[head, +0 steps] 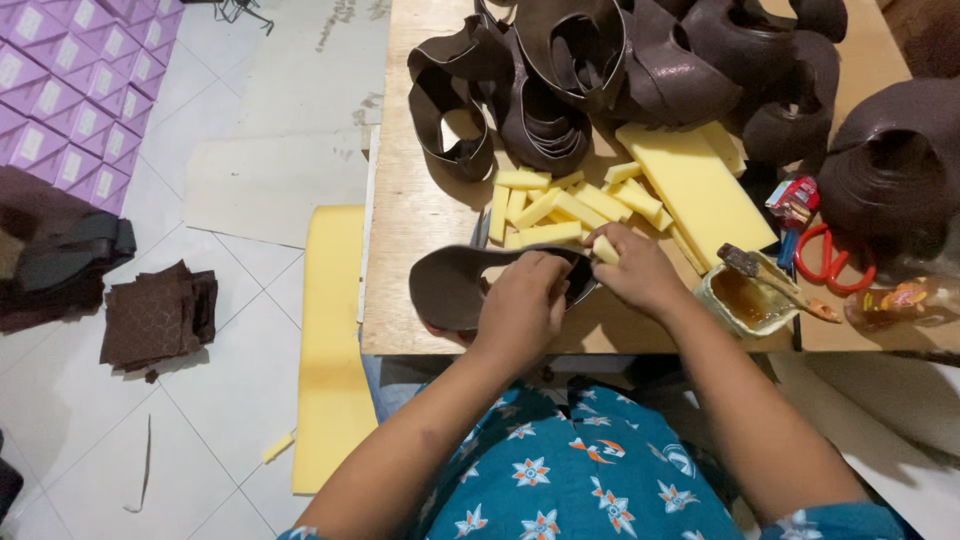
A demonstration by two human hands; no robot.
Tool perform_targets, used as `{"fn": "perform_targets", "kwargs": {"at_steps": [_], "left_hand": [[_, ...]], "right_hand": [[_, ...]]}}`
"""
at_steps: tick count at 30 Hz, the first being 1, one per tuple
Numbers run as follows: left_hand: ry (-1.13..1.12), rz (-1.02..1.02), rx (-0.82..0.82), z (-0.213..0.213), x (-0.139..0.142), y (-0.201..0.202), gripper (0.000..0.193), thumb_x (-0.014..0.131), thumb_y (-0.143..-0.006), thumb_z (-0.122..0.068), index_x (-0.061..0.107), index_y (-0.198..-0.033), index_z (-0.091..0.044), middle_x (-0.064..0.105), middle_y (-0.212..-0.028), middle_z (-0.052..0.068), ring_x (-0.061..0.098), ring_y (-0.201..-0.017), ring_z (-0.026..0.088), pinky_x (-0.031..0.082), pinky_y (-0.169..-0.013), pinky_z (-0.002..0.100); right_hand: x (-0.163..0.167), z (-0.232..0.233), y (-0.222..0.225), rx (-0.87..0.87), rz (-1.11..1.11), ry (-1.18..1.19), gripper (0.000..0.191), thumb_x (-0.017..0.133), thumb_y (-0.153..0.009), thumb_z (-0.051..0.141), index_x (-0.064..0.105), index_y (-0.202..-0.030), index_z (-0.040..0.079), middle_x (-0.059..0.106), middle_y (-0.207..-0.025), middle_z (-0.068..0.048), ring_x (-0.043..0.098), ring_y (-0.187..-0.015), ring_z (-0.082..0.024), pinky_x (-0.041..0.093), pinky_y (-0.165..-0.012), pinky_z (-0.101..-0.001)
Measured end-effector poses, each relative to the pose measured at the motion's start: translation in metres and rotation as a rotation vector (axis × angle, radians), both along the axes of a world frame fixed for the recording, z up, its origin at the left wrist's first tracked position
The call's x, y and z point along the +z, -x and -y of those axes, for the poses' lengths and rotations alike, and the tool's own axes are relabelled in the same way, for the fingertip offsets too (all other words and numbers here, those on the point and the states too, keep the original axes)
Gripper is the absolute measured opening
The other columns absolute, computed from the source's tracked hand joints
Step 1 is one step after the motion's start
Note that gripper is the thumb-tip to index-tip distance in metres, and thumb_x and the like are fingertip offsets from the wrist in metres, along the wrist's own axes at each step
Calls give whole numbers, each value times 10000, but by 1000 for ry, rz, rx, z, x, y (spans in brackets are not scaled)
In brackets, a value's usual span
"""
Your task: The person applies adhesive to the edges of a brown shoe upper using a brush, then inserts a yellow foam insert into the opening. They press the foam into place and adjust the upper to secure it. The person repeats this process with another shoe upper, handling each piece individually.
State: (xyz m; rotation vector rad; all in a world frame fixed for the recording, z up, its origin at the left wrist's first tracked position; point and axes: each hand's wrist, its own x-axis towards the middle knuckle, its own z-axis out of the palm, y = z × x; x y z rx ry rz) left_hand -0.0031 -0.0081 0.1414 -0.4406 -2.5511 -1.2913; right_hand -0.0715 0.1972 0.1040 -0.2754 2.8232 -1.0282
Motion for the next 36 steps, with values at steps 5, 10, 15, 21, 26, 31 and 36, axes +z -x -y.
{"fn": "perform_targets", "kwargs": {"at_steps": [5,10,15,21,26,31,36], "left_hand": [[203,348,130,-9,-21,14,285,708,-901,-354,724,-907,-69,711,-934,167,689,-869,382,534,-760,497],[85,466,227,-10,-68,31,226,674,-878,-256,763,-974,-72,739,-961,208,688,-920,406,531,-828,509],[-142,508,202,-2,-112,39,265,685,-831,-207,729,-1015,-22,745,-988,219,710,-967,376,545,-855,450],[-216,559,172,-1,-125,47,310,701,-824,-239,668,-1010,8,734,-909,193,723,-880,346,548,-791,412],[-205,640,152,-2,-122,52,317,702,-826,-236,655,-994,28,726,-890,192,725,-861,327,548,-777,407],[-240,632,152,-2,-120,53,283,666,-840,-189,659,-1029,21,722,-892,184,716,-847,306,550,-773,401],[-277,671,149,-3,-117,51,279,663,-819,-187,672,-1021,6,737,-898,170,723,-828,306,552,-763,399]], "right_hand": [[-17,0,2,87,-37,34,368,685,-800,209,648,-1160,140,729,-1043,-157,692,-989,-334,532,-871,-421],[-16,4,5,15,-52,-24,394,686,-802,208,646,-1187,131,732,-1016,-171,699,-961,-351,539,-855,-435],[-2,6,-3,-167,85,14,527,801,-814,315,590,-1235,79,710,-968,-118,717,-839,-262,536,-794,-392],[6,12,-15,-317,377,832,626,607,-812,220,574,-1425,103,646,-1113,-10,610,-892,-110,539,-741,-291],[0,27,-30,-83,18,430,543,772,-785,161,637,-1297,40,566,-1162,-93,626,-960,-172,545,-819,-302],[-4,44,-32,-26,-221,118,236,849,-766,154,735,-932,33,616,-1174,-121,678,-946,-270,560,-813,-362],[-7,48,-36,51,-503,-193,164,860,-725,156,770,-835,76,610,-1070,-106,581,-1025,-345,496,-870,-449]]}}
